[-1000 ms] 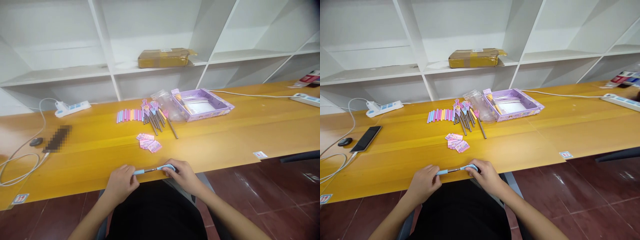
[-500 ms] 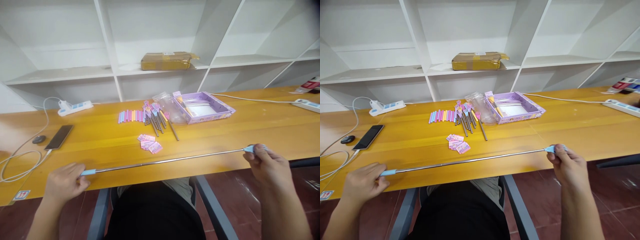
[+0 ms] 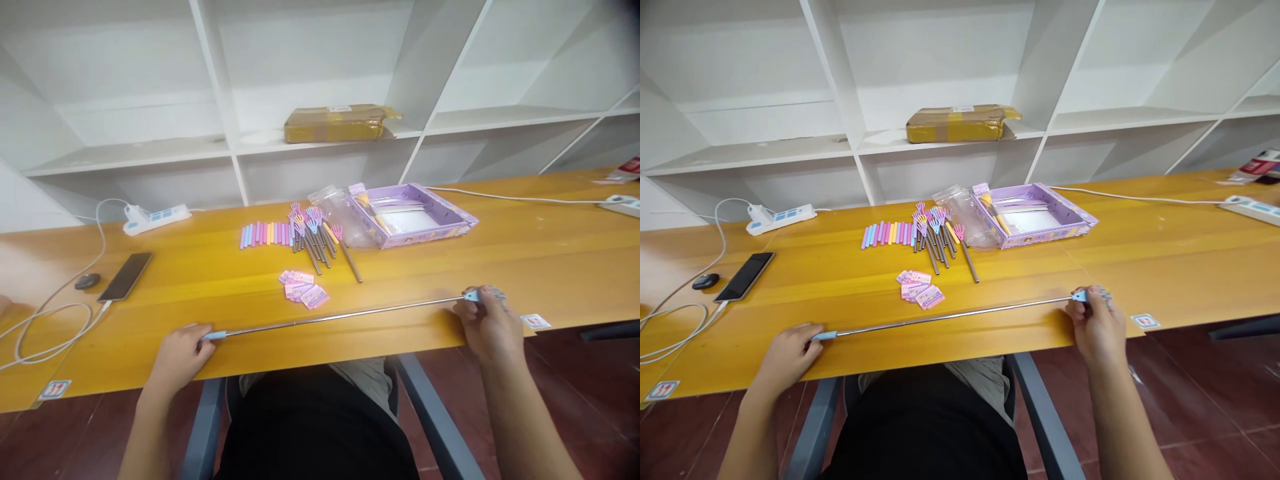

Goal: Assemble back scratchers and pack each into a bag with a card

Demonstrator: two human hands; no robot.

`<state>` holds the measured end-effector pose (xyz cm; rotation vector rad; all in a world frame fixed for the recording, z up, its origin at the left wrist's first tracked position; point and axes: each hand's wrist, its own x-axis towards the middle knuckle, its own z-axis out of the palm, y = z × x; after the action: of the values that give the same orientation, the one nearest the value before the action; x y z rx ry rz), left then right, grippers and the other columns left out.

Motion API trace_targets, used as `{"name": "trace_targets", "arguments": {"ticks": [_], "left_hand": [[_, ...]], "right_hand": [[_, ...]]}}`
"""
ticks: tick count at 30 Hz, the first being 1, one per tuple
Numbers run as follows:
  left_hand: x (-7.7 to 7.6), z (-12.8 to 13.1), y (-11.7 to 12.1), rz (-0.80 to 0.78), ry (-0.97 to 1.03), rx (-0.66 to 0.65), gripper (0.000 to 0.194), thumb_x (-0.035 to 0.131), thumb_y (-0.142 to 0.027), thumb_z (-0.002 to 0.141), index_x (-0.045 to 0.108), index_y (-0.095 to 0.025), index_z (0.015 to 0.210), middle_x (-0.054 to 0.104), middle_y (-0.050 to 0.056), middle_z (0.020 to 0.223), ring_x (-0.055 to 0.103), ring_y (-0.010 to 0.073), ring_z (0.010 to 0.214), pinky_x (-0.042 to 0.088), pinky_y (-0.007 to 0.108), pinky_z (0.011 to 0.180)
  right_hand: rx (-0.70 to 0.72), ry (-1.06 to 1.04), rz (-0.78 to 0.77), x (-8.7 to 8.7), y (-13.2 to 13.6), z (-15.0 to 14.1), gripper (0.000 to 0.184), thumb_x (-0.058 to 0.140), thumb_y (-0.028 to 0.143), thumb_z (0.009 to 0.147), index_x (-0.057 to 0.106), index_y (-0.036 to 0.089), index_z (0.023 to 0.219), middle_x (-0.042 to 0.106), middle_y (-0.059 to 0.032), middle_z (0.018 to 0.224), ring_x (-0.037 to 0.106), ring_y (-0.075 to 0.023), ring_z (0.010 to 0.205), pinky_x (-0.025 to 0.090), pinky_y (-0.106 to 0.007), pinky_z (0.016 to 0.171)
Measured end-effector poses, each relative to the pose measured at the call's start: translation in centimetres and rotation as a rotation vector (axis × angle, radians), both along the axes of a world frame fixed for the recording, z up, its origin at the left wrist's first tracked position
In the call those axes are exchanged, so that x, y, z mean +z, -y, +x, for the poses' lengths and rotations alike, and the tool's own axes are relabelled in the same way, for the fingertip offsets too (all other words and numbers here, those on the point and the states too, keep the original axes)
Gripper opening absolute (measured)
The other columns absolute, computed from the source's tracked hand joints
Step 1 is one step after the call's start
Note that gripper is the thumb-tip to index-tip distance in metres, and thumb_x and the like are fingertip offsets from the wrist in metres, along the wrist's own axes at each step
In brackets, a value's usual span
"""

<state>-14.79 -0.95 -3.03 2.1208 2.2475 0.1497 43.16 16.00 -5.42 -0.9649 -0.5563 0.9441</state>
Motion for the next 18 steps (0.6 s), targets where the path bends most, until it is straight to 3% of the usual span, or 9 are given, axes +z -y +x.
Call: {"name": "trace_targets", "arguments": {"ticks": [4,7,13,16,18], "left_hand": [[0.2,0.1,0.1,0.009,0.008,0.002,0.027,0.044,-0.028,0.093,0.068,-0.025,0.083,0.078,0.007,0.088,0.073,0.0264,0.083,0.046,0.033,0.073],[0.4,0.1,0.2,0.038,0.028,-0.037,0.026,0.043,-0.027,0.093,0.068,-0.024,0.084,0.077,0.006,0.087,0.071,0.0254,0.08,0.046,0.033,0.073],[1.0,-0.4,0.7,0.142,0.057,-0.081,0.021,0.046,-0.026,0.089,0.057,-0.025,0.071,0.066,0.001,0.066,0.065,0.0214,0.064,0.042,0.031,0.065],[1.3,1.3,0.5,0.209,0.036,-0.153,0.02,0.047,-0.024,0.088,0.057,-0.024,0.071,0.065,0.001,0.064,0.064,0.0205,0.061,0.043,0.031,0.063],[1.5,3.9,-0.1,0.234,0.03,-0.228,0.018,0.048,-0.021,0.088,0.061,-0.024,0.076,0.067,0.001,0.065,0.065,0.0203,0.061,0.044,0.03,0.063]], "right_hand": [[0.122,-0.058,-0.011,-0.3,0.4,0.2,0.037,0.093,0.04,0.078,0.066,0.016,0.087,0.038,0.0091,0.062,0.028,-0.0056,0.053,0.029,-0.02,0.049],[0.169,-0.066,-0.003,-0.5,0.6,0.4,0.036,0.093,0.039,0.079,0.069,0.02,0.098,0.035,0.0105,0.059,0.026,-0.0077,0.051,0.029,-0.021,0.05],[0.172,0.062,0.026,-0.9,0.2,0.4,0.043,0.091,0.049,0.081,0.06,0.02,0.082,0.035,0.0103,0.058,0.027,-0.0063,0.048,0.02,-0.025,0.049],[0.228,0.091,0.017,-0.4,0.1,-1.5,0.045,0.092,0.052,0.079,0.059,0.021,0.084,0.033,0.0114,0.057,0.024,-0.0061,0.048,0.019,-0.025,0.049],[0.305,0.09,-0.009,0.0,0.7,-4.4,0.048,0.093,0.055,0.078,0.06,0.021,0.085,0.03,0.0121,0.057,0.023,-0.0063,0.048,0.02,-0.024,0.049]]}}
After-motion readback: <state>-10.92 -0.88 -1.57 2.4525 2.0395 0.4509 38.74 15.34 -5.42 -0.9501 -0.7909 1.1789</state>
